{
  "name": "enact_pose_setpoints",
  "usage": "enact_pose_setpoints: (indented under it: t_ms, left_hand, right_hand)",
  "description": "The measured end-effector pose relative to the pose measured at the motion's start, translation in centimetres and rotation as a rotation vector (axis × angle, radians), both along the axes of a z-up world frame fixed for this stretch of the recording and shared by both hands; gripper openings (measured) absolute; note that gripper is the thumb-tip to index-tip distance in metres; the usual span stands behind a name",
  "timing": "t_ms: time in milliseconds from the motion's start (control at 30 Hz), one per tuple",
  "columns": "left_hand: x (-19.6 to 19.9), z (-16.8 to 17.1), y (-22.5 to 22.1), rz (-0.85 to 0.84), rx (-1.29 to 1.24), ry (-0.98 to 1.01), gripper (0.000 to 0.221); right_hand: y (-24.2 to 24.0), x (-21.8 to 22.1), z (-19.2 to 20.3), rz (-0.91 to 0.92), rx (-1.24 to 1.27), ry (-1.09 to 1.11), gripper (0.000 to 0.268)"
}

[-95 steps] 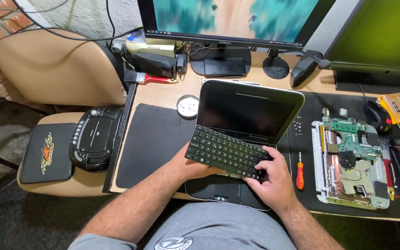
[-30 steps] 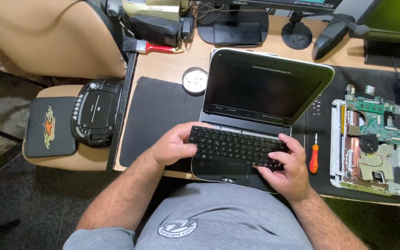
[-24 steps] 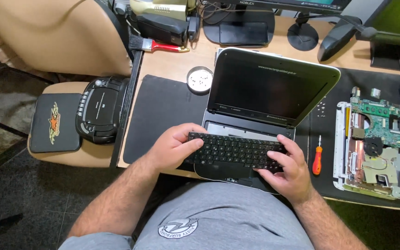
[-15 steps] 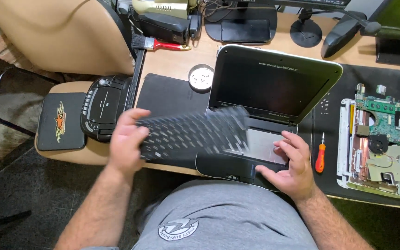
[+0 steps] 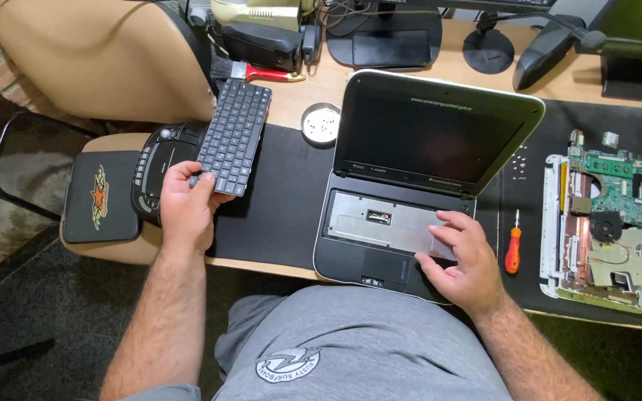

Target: Disassembling a laptop to remove the keyboard and hard drive using a screwdriver.

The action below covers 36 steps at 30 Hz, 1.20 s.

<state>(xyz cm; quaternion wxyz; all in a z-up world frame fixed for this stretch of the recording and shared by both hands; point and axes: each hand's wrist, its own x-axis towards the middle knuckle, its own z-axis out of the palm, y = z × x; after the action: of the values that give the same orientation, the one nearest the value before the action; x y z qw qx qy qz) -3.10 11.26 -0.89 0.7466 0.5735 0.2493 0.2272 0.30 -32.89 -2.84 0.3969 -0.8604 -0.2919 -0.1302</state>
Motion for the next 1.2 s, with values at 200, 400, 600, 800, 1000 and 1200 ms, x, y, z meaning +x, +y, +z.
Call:
enact_pose_setpoints:
  t_ms: [200, 400, 600, 800, 1000, 1200]
  left_hand:
    - [-0.5, 0.8, 0.6, -0.087, 0.723, 0.399, 0.052]
    - [-0.1, 2.0, -2.1, -0.107, 1.466, 0.642, 0.074]
    - [0.7, 3.0, -3.8, -0.110, 1.567, 0.479, 0.084]
    - [1.8, 0.2, -2.7, -0.077, 1.638, 0.552, 0.069]
    - [2.3, 0.0, -1.8, -0.114, 1.600, 0.658, 0.069]
    - [2.6, 1.9, -2.9, -0.163, 1.564, 0.755, 0.062]
  right_hand:
    - [0.2, 0.0, 0.2, 0.001, -0.007, -0.006, 0.048]
    - [0.3, 0.0, 0.1, -0.009, -0.012, -0.005, 0.046]
    - [0.4, 0.0, 0.4, 0.007, -0.003, -0.011, 0.044]
    - [0.5, 0.0, 0.3, 0.004, 0.017, -0.026, 0.044]
    - [0.7, -0.1, 0.4, -0.001, 0.020, -0.042, 0.040]
    - [0.4, 0.5, -0.8, 0.049, -0.073, -0.165, 0.020]
